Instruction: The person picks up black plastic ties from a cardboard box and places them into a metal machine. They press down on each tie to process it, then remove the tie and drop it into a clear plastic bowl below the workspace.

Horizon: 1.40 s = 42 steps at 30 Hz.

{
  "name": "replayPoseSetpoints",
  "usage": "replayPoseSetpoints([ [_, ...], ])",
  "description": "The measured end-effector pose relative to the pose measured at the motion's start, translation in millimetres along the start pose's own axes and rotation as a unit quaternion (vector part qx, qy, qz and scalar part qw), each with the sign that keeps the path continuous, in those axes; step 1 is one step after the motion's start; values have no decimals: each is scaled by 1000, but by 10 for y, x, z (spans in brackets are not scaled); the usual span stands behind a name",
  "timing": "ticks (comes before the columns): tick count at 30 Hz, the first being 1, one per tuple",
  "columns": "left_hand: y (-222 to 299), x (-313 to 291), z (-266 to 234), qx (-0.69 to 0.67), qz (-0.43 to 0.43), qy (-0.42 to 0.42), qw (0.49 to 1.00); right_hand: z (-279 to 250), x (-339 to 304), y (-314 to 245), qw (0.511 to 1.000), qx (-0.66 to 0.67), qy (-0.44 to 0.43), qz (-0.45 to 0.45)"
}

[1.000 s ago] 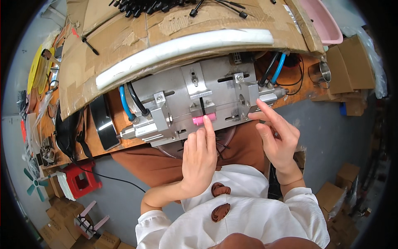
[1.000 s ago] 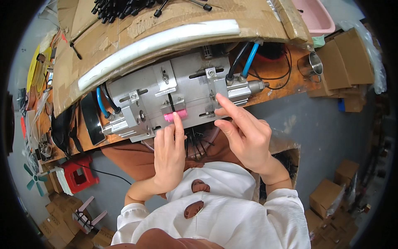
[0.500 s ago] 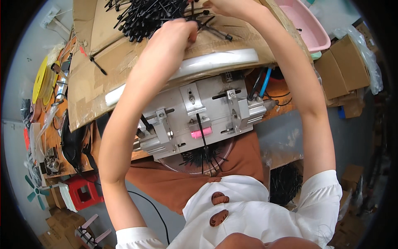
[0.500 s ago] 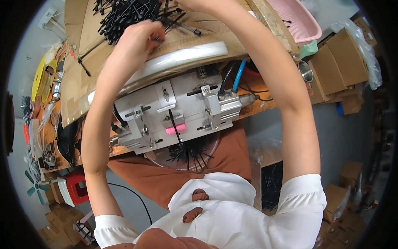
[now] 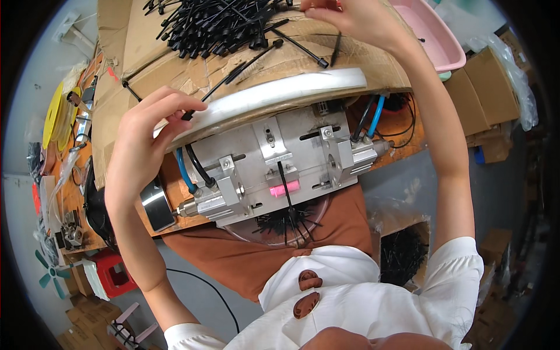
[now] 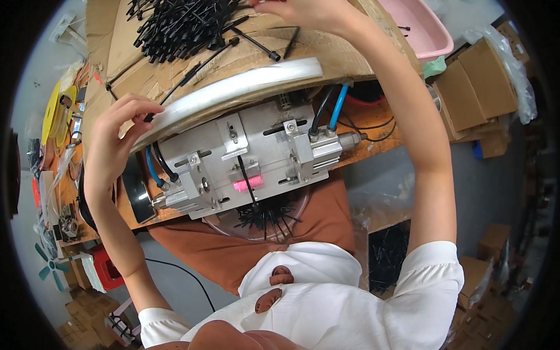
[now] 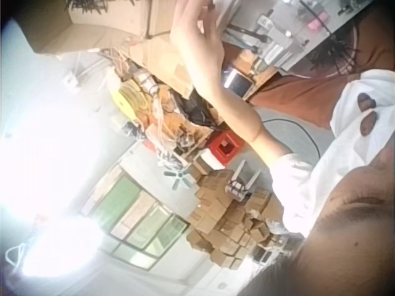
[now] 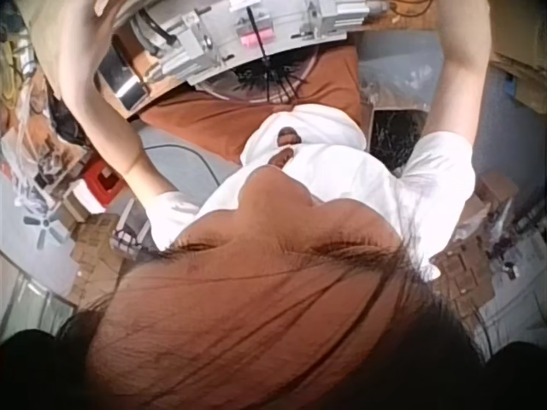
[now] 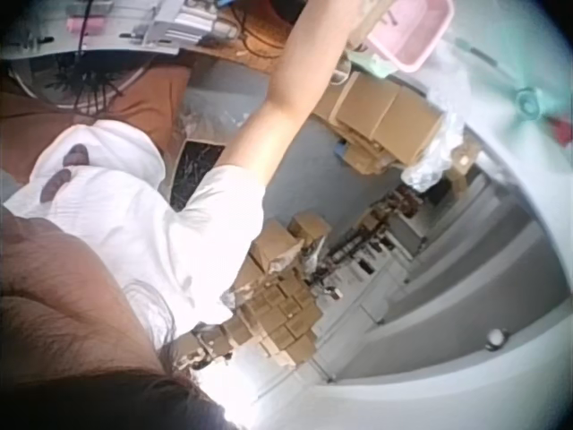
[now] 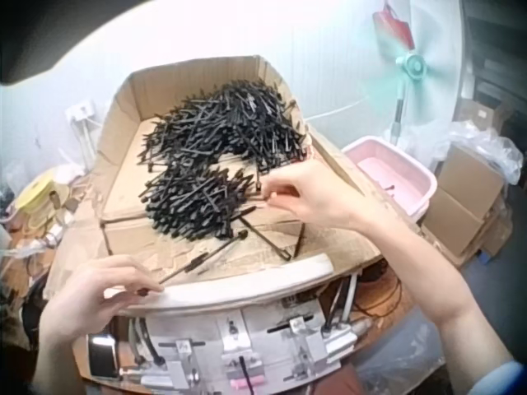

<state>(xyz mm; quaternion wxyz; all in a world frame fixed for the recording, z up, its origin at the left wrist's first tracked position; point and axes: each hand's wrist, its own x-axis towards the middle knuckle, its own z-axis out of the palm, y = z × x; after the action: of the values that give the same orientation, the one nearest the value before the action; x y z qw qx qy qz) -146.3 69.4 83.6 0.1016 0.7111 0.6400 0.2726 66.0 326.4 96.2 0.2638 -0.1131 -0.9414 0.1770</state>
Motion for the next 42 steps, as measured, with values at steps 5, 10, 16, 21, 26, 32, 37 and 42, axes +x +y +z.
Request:
replayPoseSetpoints([
  [5, -98, -173, -123, -92, -46, 10, 995, 111, -89, 96, 974, -211, -65, -43],
  [10, 2, -367, -18, -69, -73, 90, 991, 79, -41, -108, 968, -213, -58, -121],
  [16, 117, -532, 339, 1, -89, 149, 985, 220, 60, -243, 968, -192, -137, -83],
  [21, 701, -1002, 1013, 39, -64, 174, 982, -206, -180, -715, 991, 74, 10, 114],
  [26, 1012, -1127, 1699, 58, -90, 112, 988, -79, -382, -606, 957, 221, 124, 142],
  [32, 1062, -1002, 1933, 146, -134, 61, 978, -27, -739, -695, 923, 306, 231, 38],
  [37, 1037, -944, 1951, 166, -118, 72, 976, -71, -1067, -878, 913, 294, 268, 89],
  [42, 1033, -967, 1783, 183, -118, 11, 976, 447, -1640, -1255, 943, 222, 219, 118],
])
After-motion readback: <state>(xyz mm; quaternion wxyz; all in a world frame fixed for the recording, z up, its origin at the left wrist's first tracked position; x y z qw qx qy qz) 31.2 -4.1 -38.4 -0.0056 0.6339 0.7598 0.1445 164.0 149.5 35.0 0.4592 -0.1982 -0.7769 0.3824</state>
